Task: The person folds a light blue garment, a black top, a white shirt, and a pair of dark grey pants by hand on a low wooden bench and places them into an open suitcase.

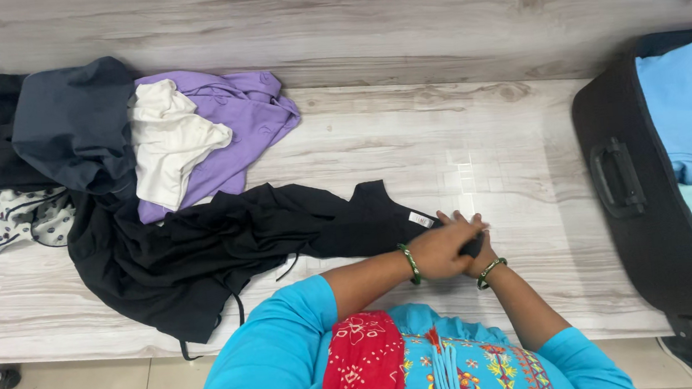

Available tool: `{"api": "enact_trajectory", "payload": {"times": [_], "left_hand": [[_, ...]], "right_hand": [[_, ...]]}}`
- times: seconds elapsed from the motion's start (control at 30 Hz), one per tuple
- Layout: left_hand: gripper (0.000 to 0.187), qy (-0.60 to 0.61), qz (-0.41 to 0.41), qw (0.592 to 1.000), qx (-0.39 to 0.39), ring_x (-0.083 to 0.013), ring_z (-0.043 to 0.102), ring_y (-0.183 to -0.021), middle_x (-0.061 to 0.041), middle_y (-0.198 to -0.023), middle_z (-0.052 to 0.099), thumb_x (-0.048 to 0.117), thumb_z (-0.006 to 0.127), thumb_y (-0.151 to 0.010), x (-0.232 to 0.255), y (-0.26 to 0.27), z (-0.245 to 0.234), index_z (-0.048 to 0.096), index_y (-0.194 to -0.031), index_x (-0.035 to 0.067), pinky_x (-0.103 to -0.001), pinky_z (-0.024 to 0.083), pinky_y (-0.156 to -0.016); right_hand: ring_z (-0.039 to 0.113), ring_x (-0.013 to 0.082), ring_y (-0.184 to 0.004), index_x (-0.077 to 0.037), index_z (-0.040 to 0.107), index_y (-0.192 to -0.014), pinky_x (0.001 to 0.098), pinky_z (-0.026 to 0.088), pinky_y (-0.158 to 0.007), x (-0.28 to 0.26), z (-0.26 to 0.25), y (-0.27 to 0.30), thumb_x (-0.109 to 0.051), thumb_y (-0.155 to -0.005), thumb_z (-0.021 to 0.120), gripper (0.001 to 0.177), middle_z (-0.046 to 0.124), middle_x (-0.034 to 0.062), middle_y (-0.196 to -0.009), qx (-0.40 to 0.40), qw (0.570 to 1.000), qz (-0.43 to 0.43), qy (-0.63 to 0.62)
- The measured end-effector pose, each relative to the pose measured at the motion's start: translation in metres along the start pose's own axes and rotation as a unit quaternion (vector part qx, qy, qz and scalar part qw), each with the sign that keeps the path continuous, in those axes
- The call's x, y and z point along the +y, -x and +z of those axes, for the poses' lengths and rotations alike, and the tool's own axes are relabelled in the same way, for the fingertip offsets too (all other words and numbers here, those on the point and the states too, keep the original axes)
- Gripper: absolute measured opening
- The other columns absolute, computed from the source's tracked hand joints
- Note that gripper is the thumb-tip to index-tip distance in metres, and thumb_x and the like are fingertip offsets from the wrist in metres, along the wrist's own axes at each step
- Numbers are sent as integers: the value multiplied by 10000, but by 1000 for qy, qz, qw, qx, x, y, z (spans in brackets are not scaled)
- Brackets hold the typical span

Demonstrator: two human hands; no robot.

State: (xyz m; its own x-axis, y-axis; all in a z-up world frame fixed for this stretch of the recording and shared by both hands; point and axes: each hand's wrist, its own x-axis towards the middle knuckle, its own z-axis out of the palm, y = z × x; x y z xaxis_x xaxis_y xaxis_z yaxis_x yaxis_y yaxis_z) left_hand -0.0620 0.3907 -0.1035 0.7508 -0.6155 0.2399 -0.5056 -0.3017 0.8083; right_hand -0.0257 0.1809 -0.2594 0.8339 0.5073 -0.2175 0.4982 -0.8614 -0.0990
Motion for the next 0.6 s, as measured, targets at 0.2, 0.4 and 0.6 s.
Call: {"api": "enact_trajectory", "payload": {"times": [0.2,0.4,0.6], "left_hand": [[646,-204,-209,946,137,-385,576,-1194,-152,-1340,607,430,759,-837,-52,22,-66,585,-1364,99,-474,472,-1019],[904,-236,-369,899,9,-334,474,-1329,-112,-1358,598,666,820,-662,-49,60,-108,614,-1372,146,-505,343,-1118],[959,-274,-317,907,-38,-338,341,-1420,-126,-1443,498,583,886,-612,-53,86,-91,572,-1412,159,-584,203,-1153]], "right_hand": [[681,376,-1172,-47,682,-1294,549,526,-1040,12,2,10,-544,-973,669,591,745,176,-1173,155,824,317,-443],[592,475,-1174,107,453,-1389,602,506,-1059,66,-35,14,-464,-1021,628,701,568,299,-1285,255,397,411,-780],[667,342,-1060,-93,491,-1340,487,546,-961,98,-49,42,-348,-925,635,508,608,180,-1311,352,332,508,-713]]}}
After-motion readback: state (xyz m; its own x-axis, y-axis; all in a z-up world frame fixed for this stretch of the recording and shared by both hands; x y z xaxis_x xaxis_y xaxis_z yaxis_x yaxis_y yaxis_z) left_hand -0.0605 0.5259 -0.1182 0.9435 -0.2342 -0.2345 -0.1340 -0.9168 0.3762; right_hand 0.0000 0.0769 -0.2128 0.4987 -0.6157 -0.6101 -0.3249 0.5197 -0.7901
